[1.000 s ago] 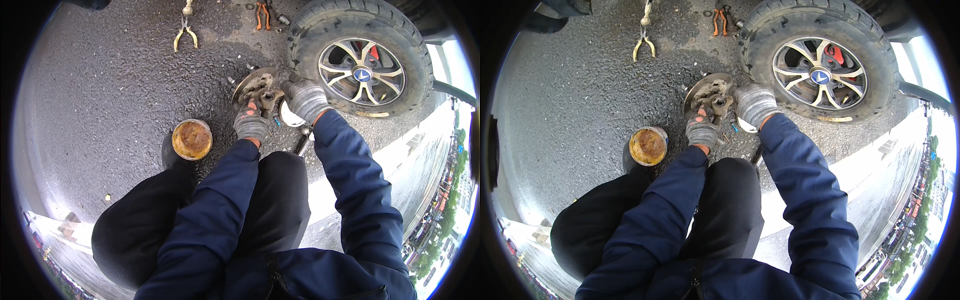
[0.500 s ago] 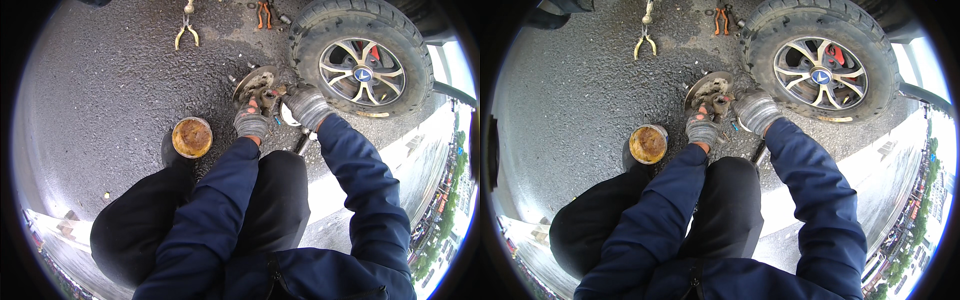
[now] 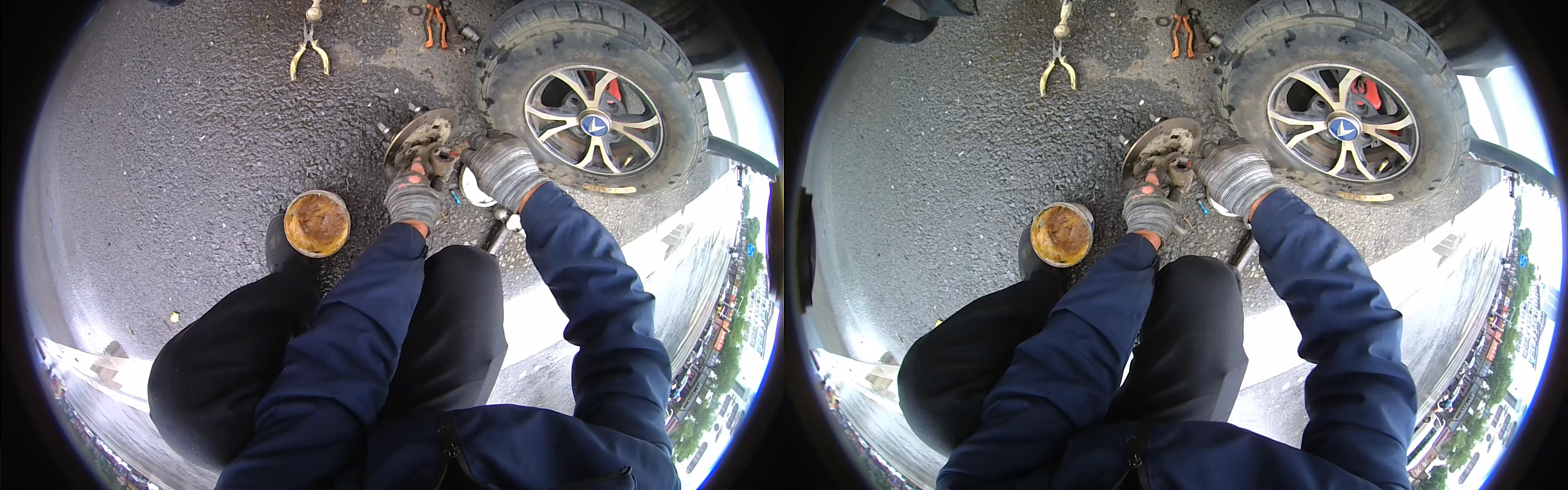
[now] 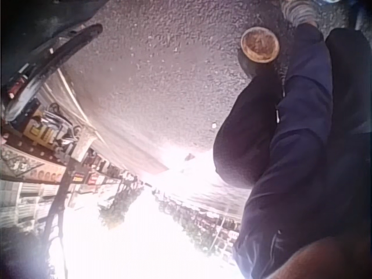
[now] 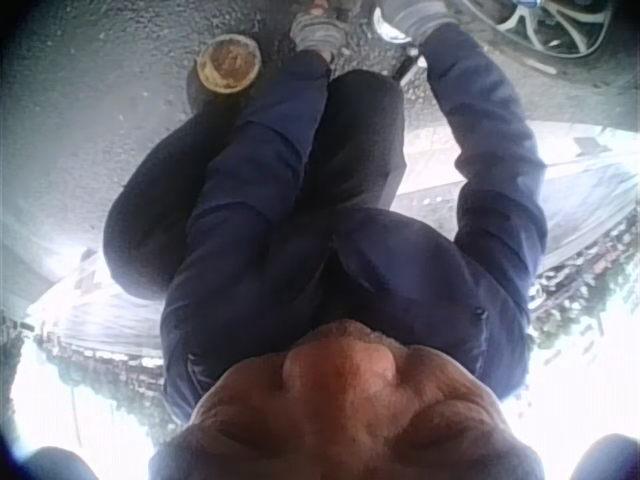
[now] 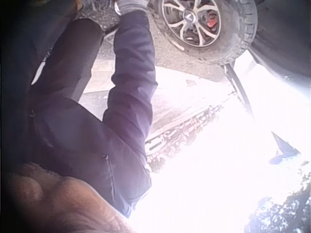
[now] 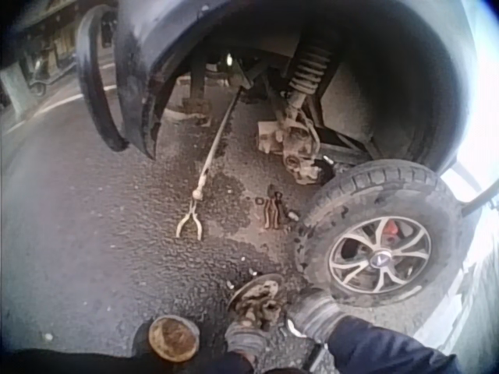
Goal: The person moves through a cluttered workshop, puts on gloves, and picks up a brake assembly and a small container. They walk outside to a white car with a removed wheel, then kneel and apply a substance from the container to the brake assembly using a brush.
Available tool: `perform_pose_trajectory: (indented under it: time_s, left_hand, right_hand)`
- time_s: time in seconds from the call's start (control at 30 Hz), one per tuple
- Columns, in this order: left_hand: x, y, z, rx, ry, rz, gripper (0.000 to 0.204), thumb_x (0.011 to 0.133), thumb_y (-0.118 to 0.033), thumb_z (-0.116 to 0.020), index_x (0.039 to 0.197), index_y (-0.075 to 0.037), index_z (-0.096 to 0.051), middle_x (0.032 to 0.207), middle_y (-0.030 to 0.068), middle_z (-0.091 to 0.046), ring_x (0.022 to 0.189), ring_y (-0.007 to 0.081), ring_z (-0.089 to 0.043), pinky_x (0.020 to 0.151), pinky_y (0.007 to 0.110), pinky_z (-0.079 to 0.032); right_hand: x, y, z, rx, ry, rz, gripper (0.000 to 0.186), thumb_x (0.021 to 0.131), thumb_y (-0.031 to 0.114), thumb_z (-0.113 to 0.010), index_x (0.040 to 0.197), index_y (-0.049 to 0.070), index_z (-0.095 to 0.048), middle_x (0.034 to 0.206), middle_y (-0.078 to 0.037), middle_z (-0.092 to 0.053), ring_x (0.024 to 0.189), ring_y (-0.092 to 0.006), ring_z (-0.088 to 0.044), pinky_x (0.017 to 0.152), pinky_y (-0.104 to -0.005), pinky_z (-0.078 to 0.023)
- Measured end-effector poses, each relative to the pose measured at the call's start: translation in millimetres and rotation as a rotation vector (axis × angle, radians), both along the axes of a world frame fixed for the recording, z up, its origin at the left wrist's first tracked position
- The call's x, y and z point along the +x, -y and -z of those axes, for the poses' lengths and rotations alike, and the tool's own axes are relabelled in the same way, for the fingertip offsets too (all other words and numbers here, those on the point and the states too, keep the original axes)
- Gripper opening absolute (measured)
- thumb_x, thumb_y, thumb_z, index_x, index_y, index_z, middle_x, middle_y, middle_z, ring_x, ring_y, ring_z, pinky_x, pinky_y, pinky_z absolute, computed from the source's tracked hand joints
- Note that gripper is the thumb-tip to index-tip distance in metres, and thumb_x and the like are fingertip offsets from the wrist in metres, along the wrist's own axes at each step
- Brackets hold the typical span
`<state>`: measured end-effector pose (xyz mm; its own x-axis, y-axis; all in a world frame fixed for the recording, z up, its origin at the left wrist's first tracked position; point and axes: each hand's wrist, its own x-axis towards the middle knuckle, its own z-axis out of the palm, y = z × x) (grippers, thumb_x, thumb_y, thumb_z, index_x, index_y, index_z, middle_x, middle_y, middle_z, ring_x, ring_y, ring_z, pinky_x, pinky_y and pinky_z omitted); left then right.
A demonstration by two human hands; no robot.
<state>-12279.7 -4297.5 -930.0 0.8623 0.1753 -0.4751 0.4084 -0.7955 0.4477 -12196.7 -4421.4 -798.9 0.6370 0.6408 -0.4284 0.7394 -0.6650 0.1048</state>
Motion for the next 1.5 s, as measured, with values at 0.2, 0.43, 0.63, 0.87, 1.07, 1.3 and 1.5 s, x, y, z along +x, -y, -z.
perform_pose_trajectory:
  time_s: [0.2, 0.43, 0.63, 0.87, 1.07, 1.3, 1.5]
  left_hand:
    - [-3.3, 0.1, 6.8, 0.042, 0.170, 0.006, 0.052, 0.085, -0.043, -0.061, 0.121, -0.005, -0.060, 0.108, 0.0153, -0.068, 0.095, 0.0310, -0.066, 0.084, 0.039, -0.052]
    - [0.0, -1.2, -6.8, 0.050, 0.079, 0.012, 0.057, 0.085, -0.045, -0.061, 0.125, -0.005, -0.057, 0.107, 0.0165, -0.068, 0.095, 0.0309, -0.066, 0.084, 0.040, -0.052]
    - [4.9, -4.8, -15.8, -0.011, -0.058, 0.023, 0.065, 0.085, -0.043, -0.061, 0.135, -0.004, -0.048, 0.109, 0.0177, -0.067, 0.097, 0.0301, -0.066, 0.084, 0.039, -0.052]
    - [3.1, -4.2, -13.0, -0.015, -0.038, 0.010, 0.066, 0.083, -0.040, -0.062, 0.136, -0.005, -0.047, 0.109, 0.0180, -0.067, 0.097, 0.0299, -0.066, 0.084, 0.038, -0.052]
    - [-0.2, -4.3, -5.1, -0.038, -0.065, 0.047, 0.071, 0.076, -0.039, -0.067, 0.136, -0.006, -0.047, 0.106, 0.0178, -0.067, 0.092, 0.0324, -0.066, 0.080, 0.039, -0.053]
    - [-0.9, -9.0, 2.2, -0.006, -0.017, 0.062, 0.082, 0.070, -0.040, -0.073, 0.139, -0.007, -0.043, 0.101, 0.0180, -0.068, 0.089, 0.0337, -0.066, 0.078, 0.042, -0.053]
    - [11.9, -19.7, -29.3, 0.072, -0.125, 0.199, 0.052, 0.081, -0.032, -0.066, 0.124, -0.005, -0.057, 0.094, 0.0168, -0.069, 0.087, 0.0329, -0.067, 0.075, 0.042, -0.054]
  right_hand:
    - [3.5, 3.4, -10.1, 0.042, -0.002, -0.064, 0.024, 0.088, 0.024, -0.056, 0.098, 0.007, -0.069, 0.098, -0.013, -0.067, 0.093, -0.0307, -0.065, 0.078, -0.0433, -0.052]
    - [-1.5, -10.9, -3.1, 0.239, -0.066, 0.351, 0.024, 0.079, 0.019, -0.059, 0.098, 0.009, -0.070, 0.100, -0.017, -0.067, 0.090, -0.0350, -0.065, 0.080, -0.0446, -0.052]
    - [-11.3, -23.0, 9.6, 0.216, -0.140, 0.570, 0.025, 0.079, 0.026, -0.062, 0.095, 0.009, -0.071, 0.083, -0.019, -0.067, 0.082, -0.0355, -0.066, 0.076, -0.0434, -0.052]
    - [-18.2, -12.9, 11.4, 0.406, -0.143, 0.662, 0.024, 0.078, 0.026, -0.062, 0.092, 0.009, -0.071, 0.083, -0.018, -0.068, 0.081, -0.0363, -0.065, 0.076, -0.0443, -0.052]
    - [-25.0, -10.6, 22.5, 0.428, -0.084, 0.703, 0.020, 0.077, 0.023, -0.063, 0.091, 0.009, -0.071, 0.082, -0.018, -0.068, 0.080, -0.0352, -0.065, 0.073, -0.0426, -0.052]
    - [-46.1, -0.5, 19.5, 0.988, -0.169, 1.043, 0.019, 0.084, 0.006, -0.059, 0.099, -0.003, -0.066, 0.079, -0.012, -0.068, 0.071, -0.0169, -0.063, 0.068, -0.0311, -0.051]
    - [-71.1, -9.1, 15.6, 1.492, -0.374, 1.489, 0.014, 0.088, 0.010, -0.062, 0.098, 0.001, -0.065, 0.073, -0.003, -0.062, 0.056, -0.0108, -0.054, 0.052, -0.0253, -0.044]
